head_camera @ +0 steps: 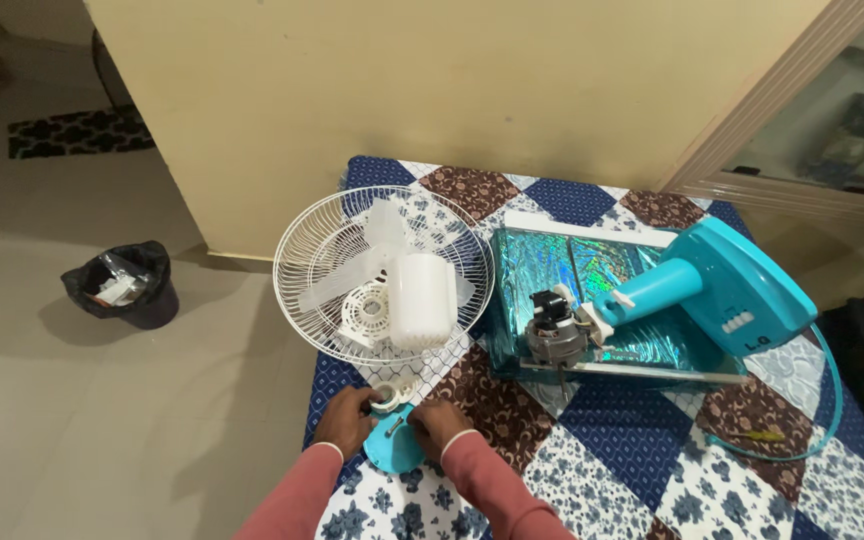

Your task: The person assembles a small electric fan by attaching a motor to a teal plastic fan housing on a patterned tablecloth. They use a screwdriver to secure the motor and adjust the fan blade assembly, then connect the power cord to the motor.

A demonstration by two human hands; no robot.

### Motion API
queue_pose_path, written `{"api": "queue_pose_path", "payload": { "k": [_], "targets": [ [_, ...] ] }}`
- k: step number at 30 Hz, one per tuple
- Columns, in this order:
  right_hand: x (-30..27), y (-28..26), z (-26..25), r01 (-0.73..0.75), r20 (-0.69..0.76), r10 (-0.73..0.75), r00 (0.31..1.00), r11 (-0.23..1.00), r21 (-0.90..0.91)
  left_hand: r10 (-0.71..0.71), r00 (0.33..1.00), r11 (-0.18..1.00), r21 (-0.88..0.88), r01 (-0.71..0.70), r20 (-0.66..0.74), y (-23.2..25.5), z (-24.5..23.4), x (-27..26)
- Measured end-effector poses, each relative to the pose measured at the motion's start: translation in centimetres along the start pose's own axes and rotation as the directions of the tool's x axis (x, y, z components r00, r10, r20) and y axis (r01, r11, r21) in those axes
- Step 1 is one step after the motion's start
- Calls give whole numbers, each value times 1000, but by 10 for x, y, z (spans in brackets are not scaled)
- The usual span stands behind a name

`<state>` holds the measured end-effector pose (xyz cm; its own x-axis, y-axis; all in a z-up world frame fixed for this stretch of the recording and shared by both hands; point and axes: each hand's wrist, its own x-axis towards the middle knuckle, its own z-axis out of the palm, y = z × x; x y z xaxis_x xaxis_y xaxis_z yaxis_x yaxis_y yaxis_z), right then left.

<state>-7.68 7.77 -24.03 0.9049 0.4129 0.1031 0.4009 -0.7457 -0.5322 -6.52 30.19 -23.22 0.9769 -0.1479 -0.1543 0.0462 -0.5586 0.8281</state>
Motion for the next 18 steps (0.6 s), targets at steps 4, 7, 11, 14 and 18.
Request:
{"api": "queue_pose_path", "payload": {
  "k": [4, 7, 11, 14, 18],
  "targets": [
    [-3, -11, -9, -140, 24, 140, 990, 990, 5, -9, 1000, 1000, 13, 9, 9, 4, 0, 1],
    [-4, -25, -22, -97, 58, 100, 993, 994, -42, 1, 1000, 1000, -7, -1, -4, 5, 1, -2],
    [4, -34, -18, 47, 90, -29, 996, 976, -211, -9, 1000, 999, 49, 10, -29, 4, 9, -2],
    [9, -30, -4, 91, 103, -62, 993, 948, -304, 9, 1000, 999, 48, -9, -13, 0, 9, 1],
    [11, -21, 8, 200, 133, -160, 978, 900, -387, 53, 998, 999, 8, -54, 29, -1, 4, 2]
  ]
}}
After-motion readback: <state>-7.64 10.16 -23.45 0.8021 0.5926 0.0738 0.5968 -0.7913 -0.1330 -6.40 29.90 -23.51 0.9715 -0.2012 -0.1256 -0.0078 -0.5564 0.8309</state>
